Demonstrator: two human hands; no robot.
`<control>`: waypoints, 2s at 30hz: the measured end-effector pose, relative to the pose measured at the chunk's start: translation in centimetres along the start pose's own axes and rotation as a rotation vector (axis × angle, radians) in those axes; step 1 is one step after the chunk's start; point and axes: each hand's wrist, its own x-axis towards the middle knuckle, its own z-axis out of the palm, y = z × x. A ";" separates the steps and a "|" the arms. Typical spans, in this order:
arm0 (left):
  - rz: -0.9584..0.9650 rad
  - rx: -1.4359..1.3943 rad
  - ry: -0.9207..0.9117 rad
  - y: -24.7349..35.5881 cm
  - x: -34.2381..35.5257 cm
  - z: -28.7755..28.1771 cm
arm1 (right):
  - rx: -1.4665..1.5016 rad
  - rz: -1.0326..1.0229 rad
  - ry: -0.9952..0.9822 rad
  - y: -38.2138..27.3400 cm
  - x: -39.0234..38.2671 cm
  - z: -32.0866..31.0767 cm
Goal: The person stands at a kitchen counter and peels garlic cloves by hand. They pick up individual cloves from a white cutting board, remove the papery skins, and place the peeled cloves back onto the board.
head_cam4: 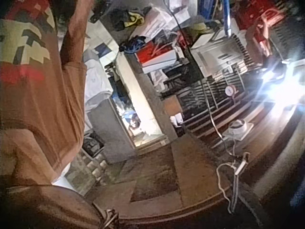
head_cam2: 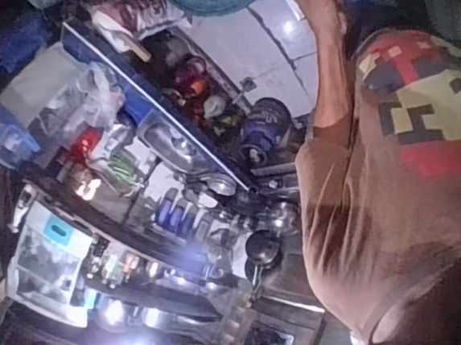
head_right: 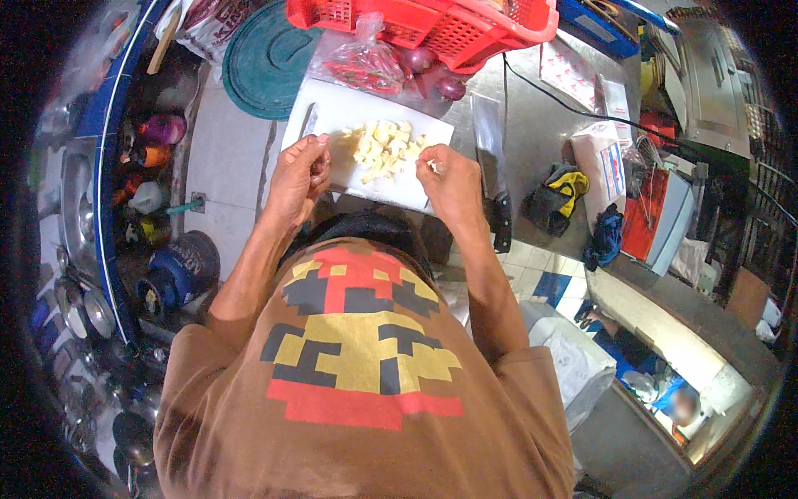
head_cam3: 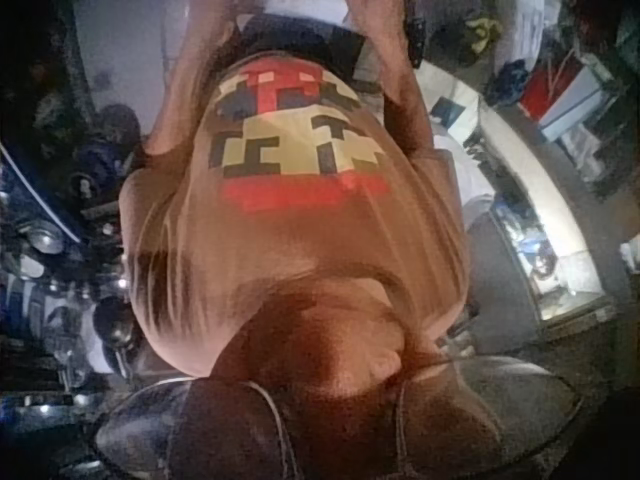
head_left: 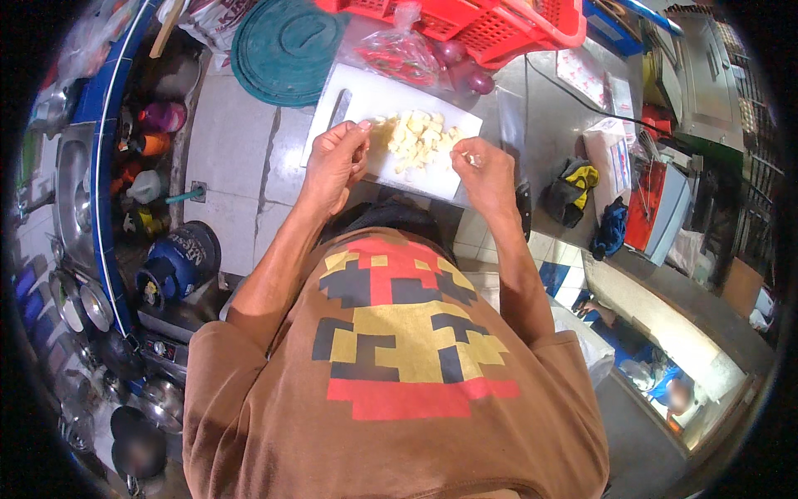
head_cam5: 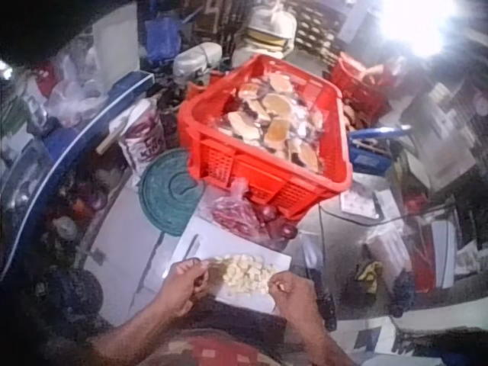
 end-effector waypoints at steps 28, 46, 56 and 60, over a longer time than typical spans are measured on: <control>0.420 0.875 -0.240 -1.1 0.5 4.6 | 0.392 -0.038 -0.033 -1.2 -0.1 1.0; 0.255 0.760 -0.420 -0.5 3.7 4.3 | 0.304 -0.207 0.256 -0.9 -0.3 3.9; -0.150 0.348 -0.484 -0.8 4.8 4.4 | 0.439 -0.229 0.199 0.6 0.2 3.0; -0.175 0.362 -0.429 -0.4 5.2 4.2 | 0.408 -0.165 0.113 2.0 1.5 4.5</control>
